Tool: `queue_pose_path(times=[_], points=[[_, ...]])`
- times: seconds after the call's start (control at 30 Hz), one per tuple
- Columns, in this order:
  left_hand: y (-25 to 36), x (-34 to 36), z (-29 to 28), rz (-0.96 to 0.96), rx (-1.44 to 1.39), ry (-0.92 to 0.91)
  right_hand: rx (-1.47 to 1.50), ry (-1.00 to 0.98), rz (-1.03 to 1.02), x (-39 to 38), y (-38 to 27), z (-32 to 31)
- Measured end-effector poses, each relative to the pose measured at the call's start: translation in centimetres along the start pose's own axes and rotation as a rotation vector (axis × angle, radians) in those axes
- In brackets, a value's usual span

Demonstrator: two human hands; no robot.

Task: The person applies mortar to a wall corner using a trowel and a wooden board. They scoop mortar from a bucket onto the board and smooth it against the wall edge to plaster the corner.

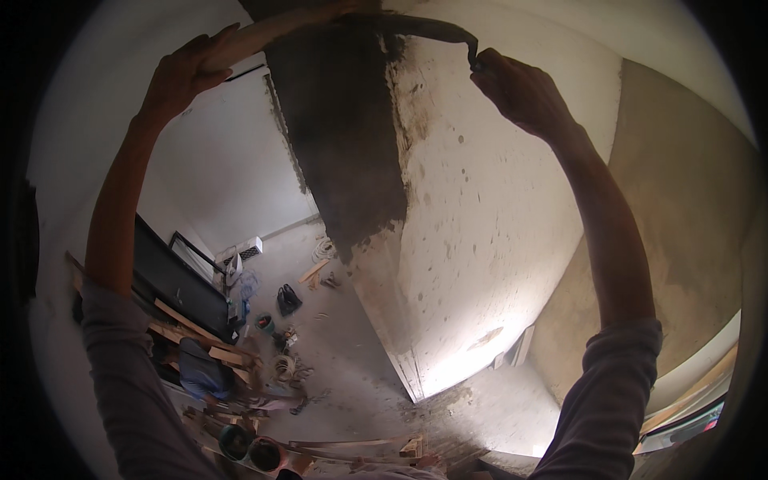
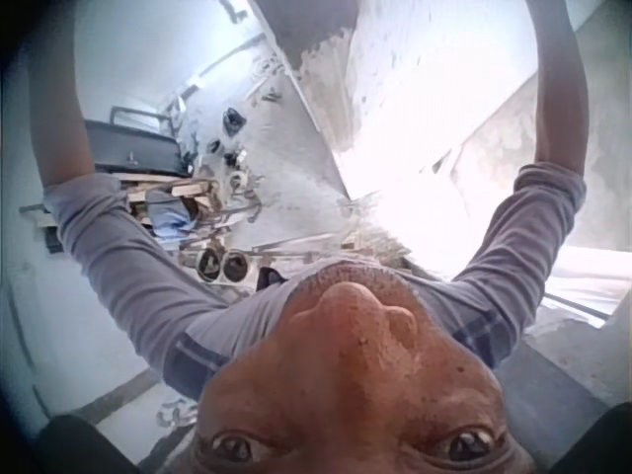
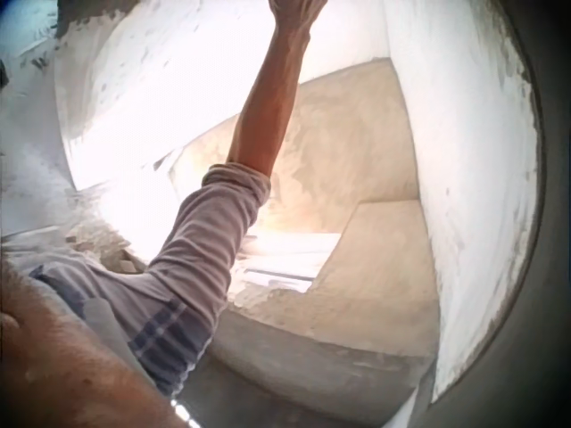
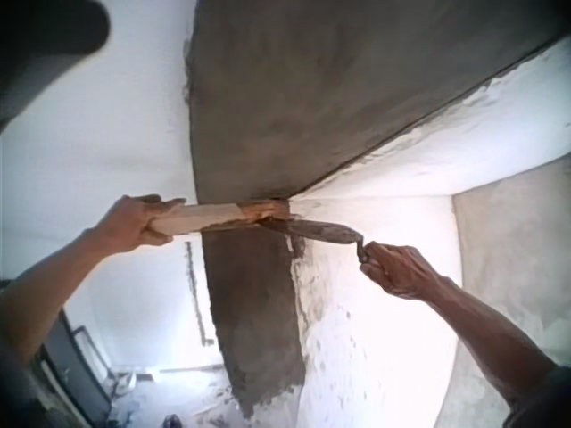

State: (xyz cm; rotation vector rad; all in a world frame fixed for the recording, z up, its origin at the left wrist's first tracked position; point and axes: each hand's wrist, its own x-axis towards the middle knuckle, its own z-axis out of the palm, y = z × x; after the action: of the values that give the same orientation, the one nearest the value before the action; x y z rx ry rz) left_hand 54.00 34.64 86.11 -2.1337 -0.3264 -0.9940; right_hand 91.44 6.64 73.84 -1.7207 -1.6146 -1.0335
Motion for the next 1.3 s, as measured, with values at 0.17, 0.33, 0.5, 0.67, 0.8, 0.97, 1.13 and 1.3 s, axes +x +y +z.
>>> queue_pose_path(times=[0.17, 0.33, 0.5, 0.67, 0.8, 0.97, 1.13, 1.3], points=[[0.1, 0.0, -0.1, 0.007, -0.042, 0.013, -0.043, -0.016, 0.054, 2.2, 0.7, 0.4], [0.3, -0.2, -0.1, -0.030, -0.115, -0.011, -0.054, -0.020, 0.063, 3.4, 1.7, 0.4], [0.3, -0.2, -0.2, -0.067, -0.105, -0.031, -0.127, -0.032, 0.075, 5.0, 2.4, 0.0], [1.0, -0.1, -0.2, -0.107, -0.109, -0.043, -0.220, 0.015, 0.044, 5.6, 2.4, -1.2], [0.3, -0.2, 0.2, -0.046, -0.107, 0.000, -0.272, -0.011, 0.072, 5.8, 1.2, -3.7], [-0.1, -0.2, 0.7, 0.031, -0.051, 0.064, -0.131, 0.099, 0.045, 1.7, 0.1, -4.7], [0.3, -0.3, 0.2, -0.038, -0.104, 0.019, -0.122, 0.065, 0.008, 1.0, 0.8, -2.4], [0.2, -0.4, 0.2, 0.000, -0.053, 0.027, -0.112, 0.033, 0.006, 4.6, 1.4, 0.8]])
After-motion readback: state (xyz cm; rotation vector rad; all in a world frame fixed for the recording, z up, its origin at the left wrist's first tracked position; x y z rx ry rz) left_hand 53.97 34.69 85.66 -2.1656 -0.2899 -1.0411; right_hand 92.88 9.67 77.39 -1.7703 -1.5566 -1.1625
